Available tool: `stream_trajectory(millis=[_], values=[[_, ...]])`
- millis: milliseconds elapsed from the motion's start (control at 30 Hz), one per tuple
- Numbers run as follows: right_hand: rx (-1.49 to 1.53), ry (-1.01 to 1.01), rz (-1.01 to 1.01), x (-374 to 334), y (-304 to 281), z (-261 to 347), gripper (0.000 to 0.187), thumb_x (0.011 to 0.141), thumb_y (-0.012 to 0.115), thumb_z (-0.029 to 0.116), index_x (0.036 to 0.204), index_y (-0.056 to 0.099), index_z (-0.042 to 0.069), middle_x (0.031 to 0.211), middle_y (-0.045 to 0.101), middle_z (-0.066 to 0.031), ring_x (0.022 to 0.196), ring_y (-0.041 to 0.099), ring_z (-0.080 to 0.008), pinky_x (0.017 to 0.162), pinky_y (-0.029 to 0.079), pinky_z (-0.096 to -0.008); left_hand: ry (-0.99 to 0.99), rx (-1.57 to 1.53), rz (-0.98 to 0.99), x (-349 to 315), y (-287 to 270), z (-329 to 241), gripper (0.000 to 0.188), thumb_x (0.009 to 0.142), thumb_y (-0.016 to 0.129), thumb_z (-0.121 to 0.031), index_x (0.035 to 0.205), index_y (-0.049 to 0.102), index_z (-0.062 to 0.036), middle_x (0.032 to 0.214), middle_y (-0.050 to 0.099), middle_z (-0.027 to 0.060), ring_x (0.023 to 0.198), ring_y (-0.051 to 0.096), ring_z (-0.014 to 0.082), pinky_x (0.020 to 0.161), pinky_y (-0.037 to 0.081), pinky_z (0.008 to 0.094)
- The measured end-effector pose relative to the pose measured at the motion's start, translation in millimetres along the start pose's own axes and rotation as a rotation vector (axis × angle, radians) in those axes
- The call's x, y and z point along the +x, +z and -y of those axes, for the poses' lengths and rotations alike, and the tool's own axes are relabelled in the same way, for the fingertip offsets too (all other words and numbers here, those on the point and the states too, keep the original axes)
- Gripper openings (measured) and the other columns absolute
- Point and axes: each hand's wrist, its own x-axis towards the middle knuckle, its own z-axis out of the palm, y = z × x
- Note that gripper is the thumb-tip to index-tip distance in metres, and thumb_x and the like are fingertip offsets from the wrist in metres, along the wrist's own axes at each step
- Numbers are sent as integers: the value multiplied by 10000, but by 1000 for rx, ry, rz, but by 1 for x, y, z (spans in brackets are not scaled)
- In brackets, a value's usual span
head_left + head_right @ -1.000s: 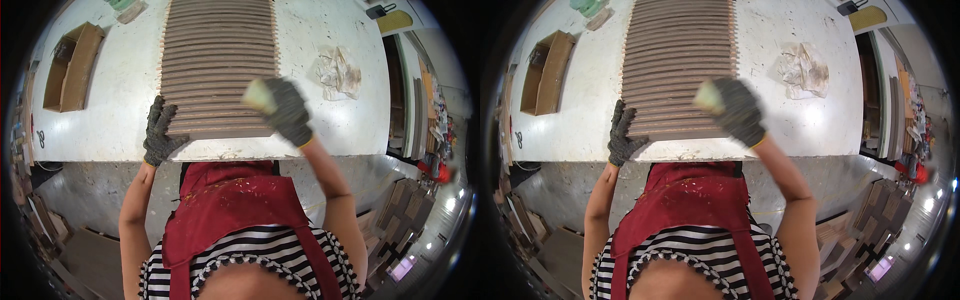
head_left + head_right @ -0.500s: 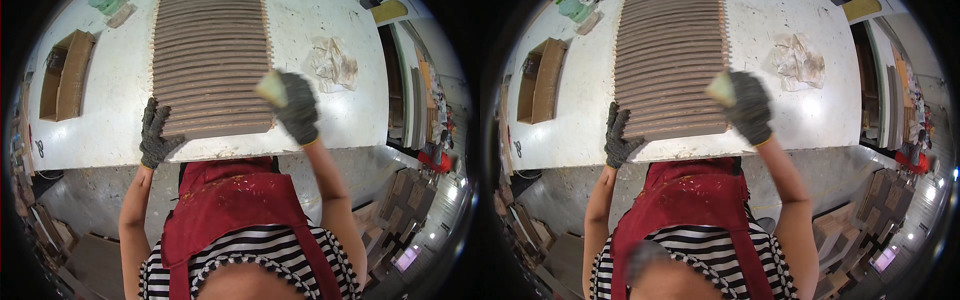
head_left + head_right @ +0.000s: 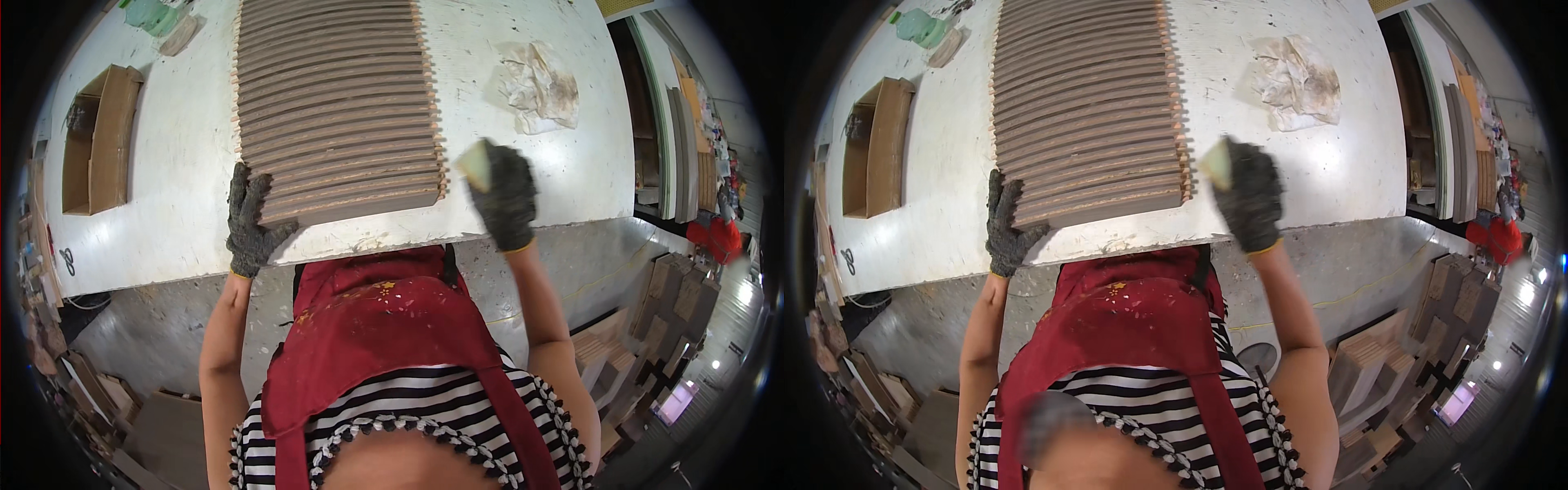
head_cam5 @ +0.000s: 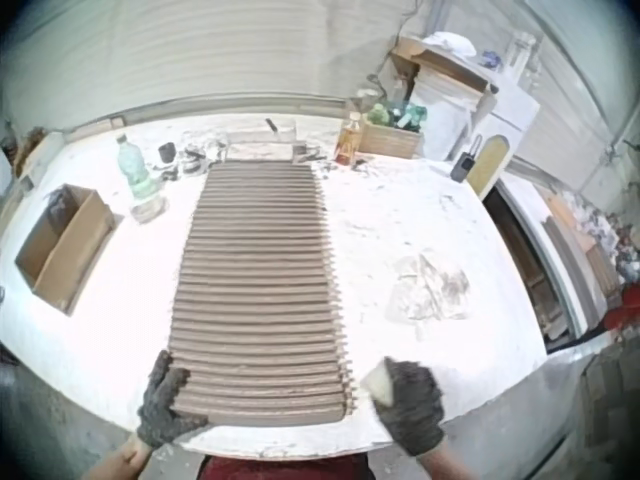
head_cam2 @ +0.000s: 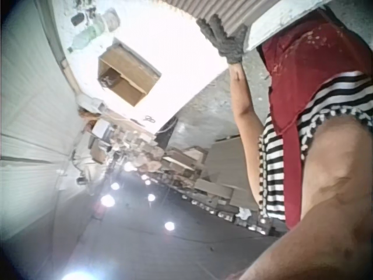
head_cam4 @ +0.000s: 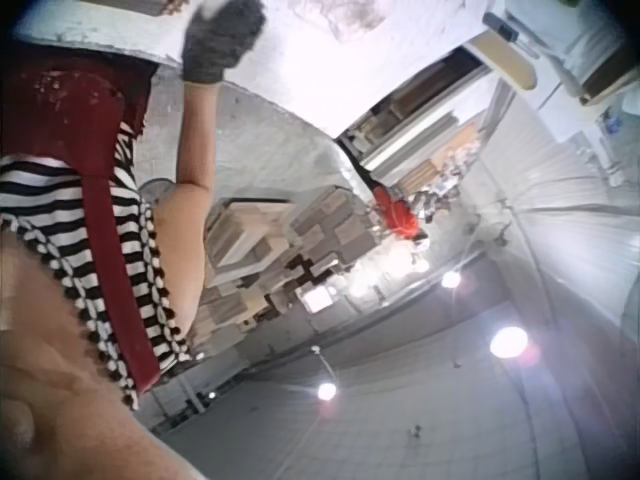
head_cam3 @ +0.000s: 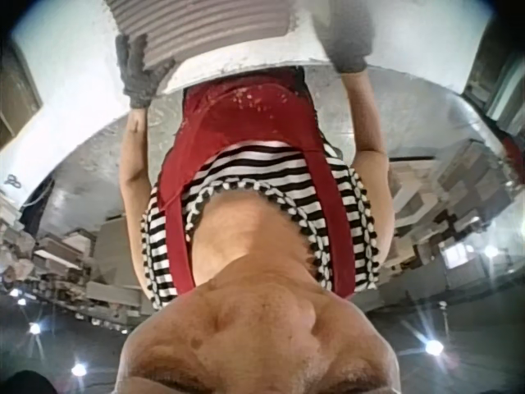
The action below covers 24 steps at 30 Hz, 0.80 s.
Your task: Cleaning and organizing thin wooden furniture slats on a workshop table using a scraper and sponge.
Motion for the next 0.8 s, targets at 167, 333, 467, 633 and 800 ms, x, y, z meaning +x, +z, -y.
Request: stream_trajectory(millis=[167, 333, 467, 633, 800], values=[[38, -52, -119, 9, -7, 17, 668, 717, 787, 251, 1298, 512, 71, 1077, 570, -150, 978, 556, -337, 860, 465, -448, 36, 60, 25, 1, 0, 4, 831, 605, 890, -376, 1284, 552, -34, 1461, 344, 284, 1316, 424, 398, 977, 475, 440], [385, -163, 185, 16, 6, 130, 642, 741, 746, 285, 1314, 525, 99, 1196, 568, -133, 1113, 536, -332, 958, 430, -456, -47, -84, 30, -3, 5, 4, 873, 643, 859, -419, 1340, 504, -31, 1471, 346, 273, 1386, 319, 405, 1082, 362, 465], [324, -41, 281, 13, 15, 117, 675, 745, 702, 273, 1358, 475, 103, 1200, 557, -152, 1123, 529, -367, 960, 417, -500, -42, -82, 16, -2, 6, 3, 876, 632, 866, -391, 1349, 501, -43, 1473, 350, 263, 1392, 310, 401, 1088, 356, 464], [31, -21, -41, -7, -6, 8, 658, 697, 804, 169, 1293, 541, 82, 1088, 571, -139, 1000, 560, -326, 829, 489, -440, -11, -35, 6, 3, 2, 3, 833, 611, 891, -356, 1295, 544, -31, 1461, 347, 278, 1319, 422, 393, 984, 473, 444], [120, -48, -63, 7, -7, 13, 714, 674, 816, 189, 1313, 511, 91, 1081, 580, -127, 959, 555, -335, 827, 465, -456, -53, -119, -14, -11, -1, 7, 1024, 649, 871, -388, 1450, 343, -28, 1484, 337, 257, 1363, 369, 375, 992, 464, 432]])
